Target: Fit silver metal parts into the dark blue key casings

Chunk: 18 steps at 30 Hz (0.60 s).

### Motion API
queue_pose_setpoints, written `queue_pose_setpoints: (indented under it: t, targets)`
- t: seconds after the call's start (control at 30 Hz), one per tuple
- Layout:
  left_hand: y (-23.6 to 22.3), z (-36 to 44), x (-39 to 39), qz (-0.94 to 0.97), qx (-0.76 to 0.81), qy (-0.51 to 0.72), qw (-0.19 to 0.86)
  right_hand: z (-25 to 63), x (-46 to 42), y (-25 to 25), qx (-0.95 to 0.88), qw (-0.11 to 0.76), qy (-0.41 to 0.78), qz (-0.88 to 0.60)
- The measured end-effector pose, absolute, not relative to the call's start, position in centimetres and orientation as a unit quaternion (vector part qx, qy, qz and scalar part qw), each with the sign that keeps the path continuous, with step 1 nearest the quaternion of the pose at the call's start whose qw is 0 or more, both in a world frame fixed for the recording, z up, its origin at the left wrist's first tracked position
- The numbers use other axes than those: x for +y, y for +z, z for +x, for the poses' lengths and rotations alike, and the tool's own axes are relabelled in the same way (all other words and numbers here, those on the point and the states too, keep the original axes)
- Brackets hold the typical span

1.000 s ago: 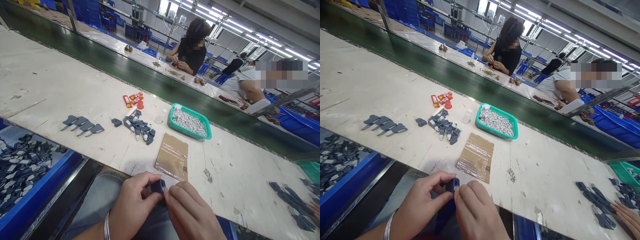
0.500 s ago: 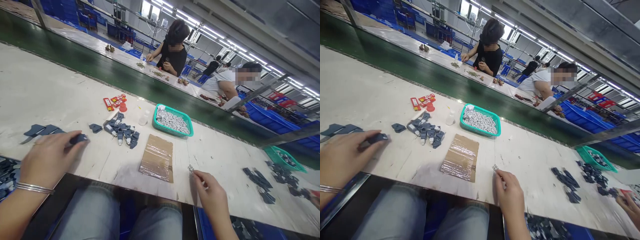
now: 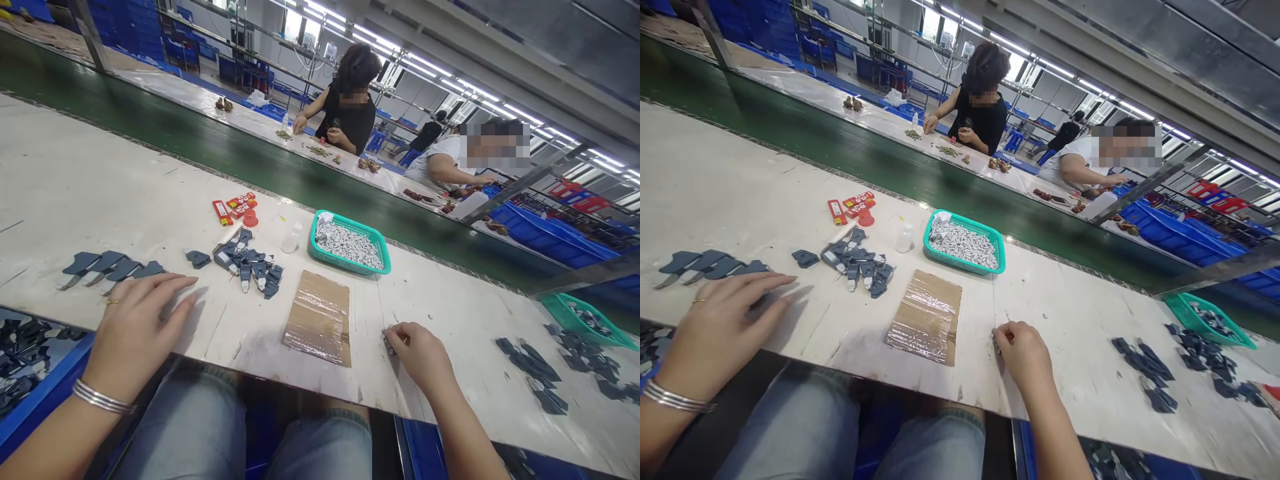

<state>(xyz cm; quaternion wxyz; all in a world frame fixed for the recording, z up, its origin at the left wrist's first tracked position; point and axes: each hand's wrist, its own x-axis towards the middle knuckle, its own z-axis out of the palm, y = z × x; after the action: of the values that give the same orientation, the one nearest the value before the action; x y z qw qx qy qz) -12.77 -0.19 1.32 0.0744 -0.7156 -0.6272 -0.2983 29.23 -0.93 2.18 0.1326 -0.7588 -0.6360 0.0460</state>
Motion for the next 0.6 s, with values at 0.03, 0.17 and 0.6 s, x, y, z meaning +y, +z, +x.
queue_pose_setpoints:
  t: [0.03, 0.17, 0.6]
  targets:
    - [1.2, -12.5, -0.2, -0.72, -0.622, -0.299, 0.068, 29.2, -0.7, 2.2, -0.629, 0.126, 0.055, -0.765]
    - [1.0, -11.4, -0.2, -0.743, -0.597, -0.301, 0.036, 28.7, -0.2, 2.4, -0.611, 0.116, 0.087, -0.778]
    - [0.9, -10.5, -0.7, -0.739, -0.585, -0.331, -0.042, 29.4, -2.1, 1.5, -0.68, 0.165, 0.039, -0.713]
